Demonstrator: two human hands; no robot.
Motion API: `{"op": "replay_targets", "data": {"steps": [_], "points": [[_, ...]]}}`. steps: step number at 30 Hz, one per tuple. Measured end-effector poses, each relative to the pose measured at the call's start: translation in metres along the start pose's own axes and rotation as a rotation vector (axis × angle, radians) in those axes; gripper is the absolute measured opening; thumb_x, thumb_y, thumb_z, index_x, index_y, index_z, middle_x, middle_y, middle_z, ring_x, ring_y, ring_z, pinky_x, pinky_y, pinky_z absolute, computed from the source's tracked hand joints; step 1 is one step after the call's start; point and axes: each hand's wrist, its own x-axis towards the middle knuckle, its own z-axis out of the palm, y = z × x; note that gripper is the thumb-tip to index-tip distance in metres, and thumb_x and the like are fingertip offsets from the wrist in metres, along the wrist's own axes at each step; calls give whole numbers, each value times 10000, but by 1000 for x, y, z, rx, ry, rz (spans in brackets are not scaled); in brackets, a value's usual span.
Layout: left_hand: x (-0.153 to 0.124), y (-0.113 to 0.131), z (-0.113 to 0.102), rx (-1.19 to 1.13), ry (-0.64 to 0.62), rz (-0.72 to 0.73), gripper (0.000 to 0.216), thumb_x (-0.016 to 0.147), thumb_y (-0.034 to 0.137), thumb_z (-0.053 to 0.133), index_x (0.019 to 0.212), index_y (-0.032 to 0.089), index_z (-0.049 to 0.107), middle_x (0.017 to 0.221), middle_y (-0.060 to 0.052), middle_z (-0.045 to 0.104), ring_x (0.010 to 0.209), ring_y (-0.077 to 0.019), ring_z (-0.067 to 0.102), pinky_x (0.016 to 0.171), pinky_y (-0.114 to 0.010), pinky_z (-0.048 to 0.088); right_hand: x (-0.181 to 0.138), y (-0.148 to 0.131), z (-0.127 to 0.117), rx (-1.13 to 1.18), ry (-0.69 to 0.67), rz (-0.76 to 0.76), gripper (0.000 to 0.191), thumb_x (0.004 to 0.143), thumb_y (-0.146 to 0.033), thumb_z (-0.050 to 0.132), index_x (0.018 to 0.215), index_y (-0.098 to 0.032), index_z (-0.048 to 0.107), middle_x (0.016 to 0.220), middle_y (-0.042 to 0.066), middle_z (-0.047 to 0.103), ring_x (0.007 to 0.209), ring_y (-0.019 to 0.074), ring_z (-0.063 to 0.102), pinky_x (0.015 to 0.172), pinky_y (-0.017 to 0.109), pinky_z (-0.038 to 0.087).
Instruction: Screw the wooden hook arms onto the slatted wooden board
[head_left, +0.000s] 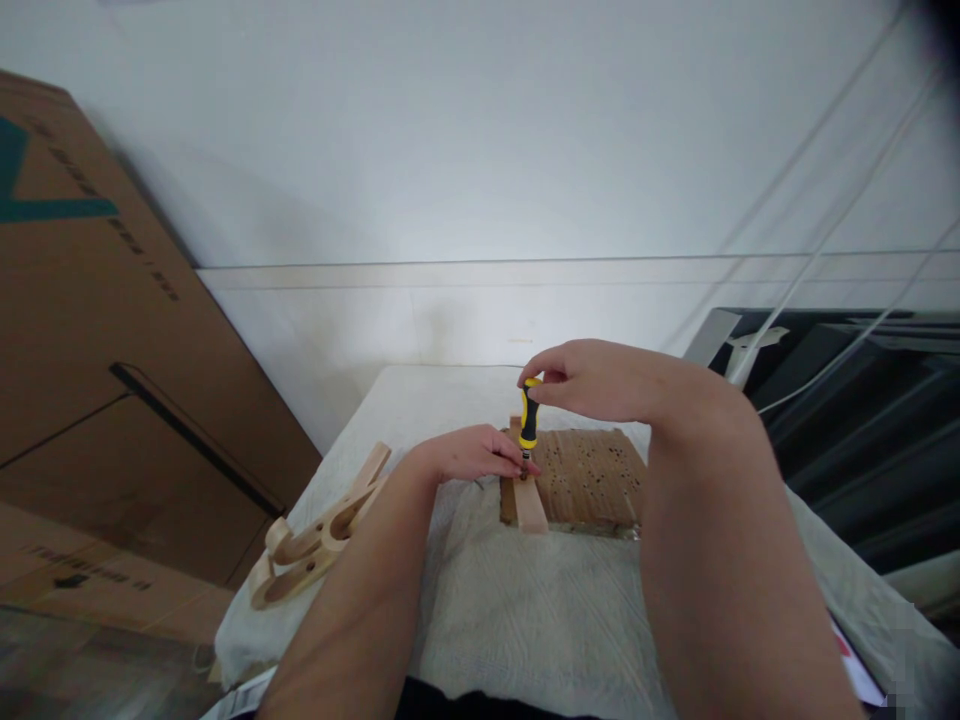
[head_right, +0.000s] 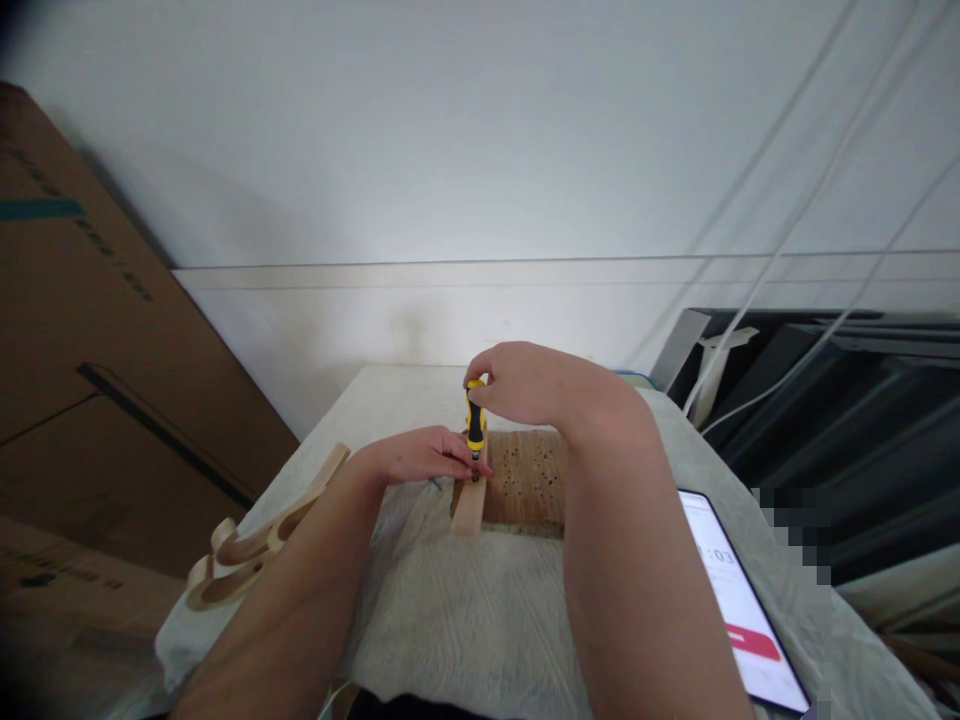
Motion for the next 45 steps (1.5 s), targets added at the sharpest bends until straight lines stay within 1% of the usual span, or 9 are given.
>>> {"op": "replay_targets", "data": {"steps": [4, 14, 17, 20, 23, 32, 35, 39, 45], "points": [[0, 0, 0, 23, 7, -14, 209, 796, 178, 559, 936, 180, 713, 1036, -19, 695, 955, -130, 595, 877, -249, 421, 2, -1, 0, -60, 1, 76, 370, 755, -529, 512, 785, -198, 673, 721, 45, 653, 600, 152, 528, 503, 272, 318], [1, -2, 1, -45, 6, -16, 166, 781, 168, 574, 866, 165, 717, 1039, -27, 696, 969, -128, 595, 854, -237, 428, 5, -5, 4, 25, -3, 15, 372, 779, -370, 489, 1067, -233, 679, 1035, 57, 685, 834, 195, 602, 673, 280, 424], [1, -3, 1, -30, 17, -17, 174, 782, 169, 573, 882, 173, 715, 1035, -18, 698, 973, -130, 596, 864, -246, 426, 4, -6, 3, 40, -24, 7, 355, 764, -350, 491, 1034, -234, 691, 951, 50, 698, 777, 186, 599, 636, 273, 418], [0, -1, 1, -22, 9, -17, 177, 781, 152, 566, 873, 175, 716, 1029, -11, 700, 968, -130, 599, 873, -252, 423, 4, -7, 2, -33, -11, 58, 293, 760, -416, 495, 833, -221, 701, 738, 40, 670, 634, 164, 556, 529, 267, 356], [-1, 1, 1, -17, 5, -16, 191, 781, 134, 554, 875, 175, 716, 1026, -10, 701, 946, -127, 601, 869, -250, 422, 6, -8, 4, -100, 5, 103, 343, 751, -498, 502, 705, -196, 657, 671, 42, 632, 576, 147, 513, 491, 266, 304], [1, -2, 0, -10, 5, -20, 184, 779, 142, 558, 881, 155, 710, 1061, -40, 690, 953, -140, 599, 856, -256, 427, 4, -4, 4, 9, -24, -2, 312, 762, -383, 514, 974, -239, 691, 962, 57, 689, 766, 181, 594, 608, 267, 398], [0, -1, 1, -15, 11, -26, 180, 784, 145, 552, 873, 144, 708, 1062, -50, 689, 955, -144, 601, 864, -263, 428, 3, -6, 2, 4, -33, 6, 302, 773, -374, 487, 923, -226, 703, 885, 60, 693, 712, 174, 587, 584, 269, 386], [0, 2, 2, -4, 8, -26, 188, 780, 139, 551, 886, 152, 706, 1049, -40, 692, 968, -140, 596, 876, -262, 423, 4, -9, 1, -97, -18, 121, 363, 744, -510, 513, 736, -192, 687, 690, 57, 650, 575, 157, 530, 502, 276, 320], [1, 1, 1, -15, 4, -18, 178, 778, 143, 556, 875, 157, 705, 1026, -29, 695, 966, -137, 595, 878, -253, 419, 7, -6, 3, -60, -4, 67, 334, 765, -477, 511, 845, -218, 706, 799, 58, 674, 653, 166, 557, 539, 273, 340]]}}
